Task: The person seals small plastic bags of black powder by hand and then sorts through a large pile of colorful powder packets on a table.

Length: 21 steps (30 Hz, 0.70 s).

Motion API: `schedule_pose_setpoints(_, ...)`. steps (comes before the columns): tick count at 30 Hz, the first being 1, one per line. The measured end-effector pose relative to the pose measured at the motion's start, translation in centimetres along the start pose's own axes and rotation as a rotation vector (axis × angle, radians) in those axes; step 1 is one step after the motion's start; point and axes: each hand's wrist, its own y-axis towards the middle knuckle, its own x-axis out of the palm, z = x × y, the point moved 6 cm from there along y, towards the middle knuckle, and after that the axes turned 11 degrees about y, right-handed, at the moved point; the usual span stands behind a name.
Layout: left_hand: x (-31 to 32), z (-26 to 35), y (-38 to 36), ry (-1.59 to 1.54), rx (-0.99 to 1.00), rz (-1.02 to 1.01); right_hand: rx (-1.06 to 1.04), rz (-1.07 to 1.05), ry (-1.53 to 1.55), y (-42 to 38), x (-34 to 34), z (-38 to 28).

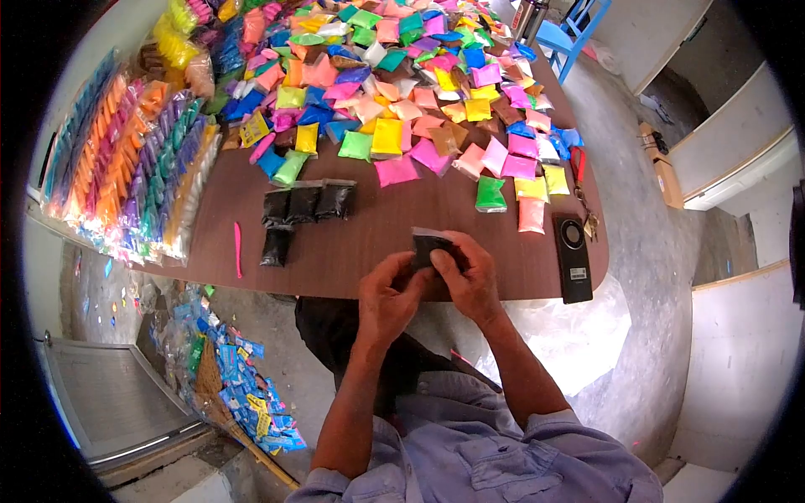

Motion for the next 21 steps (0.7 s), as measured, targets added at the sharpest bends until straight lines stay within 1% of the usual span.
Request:
schedule_pose_setpoints(2,0.1,0.5,0.0,-0.084,0.01,-0.009,0.011,0.02,0.028,0.0,-0.1,0.5)
schedule_pose_setpoints(5,-0.1,0.4,0.0,-0.049,0.009,0.009,-0.009,0.047,0.1,0.2,-0.3,0.6)
schedule_pose_setpoints(7,-0.2,0.2,-0.1,-0.026,0.022,0.042,0.002,0.068,-0.017,0.1,-0.1,0.2)
schedule_pose_setpoints(8,-0.4,0.2,-0.1,-0.002,0.035,0.075,0.002,0.068,-0.017,0.1,-0.2,0.3)
schedule_pose_setpoints(10,-0.5,0.2,-0.1,0.001,0.013,0.065,-0.039,-0.008,-0.061,0.1,0.1,0.5)
schedule_pose_setpoints(11,-0.5,0.1,-0.1,0.005,-0.008,0.055,-0.038,-0.008,-0.061,0.1,0.0,0.5)
schedule_pose_setpoints(13,-0.5,0.0,-0.1,-0.003,-0.003,0.046,-0.042,-0.042,0.06,0.1,0.1,0.6)
schedule_pose_setpoints(16,-0.4,0.6,0.0,-0.04,0.018,0.048,-0.05,-0.02,0.122,0.1,0.1,0.6)
schedule_pose_setpoints(18,-0.6,1.1,0.1,-0.065,0.034,0.063,-0.024,-0.027,0.083,0.0,0.0,0.3)
schedule_pose_setpoints(21,-0.4,0.9,0.1,-0.091,-0.014,0.049,-0.002,-0.042,0.035,0.0,0.2,-0.5)
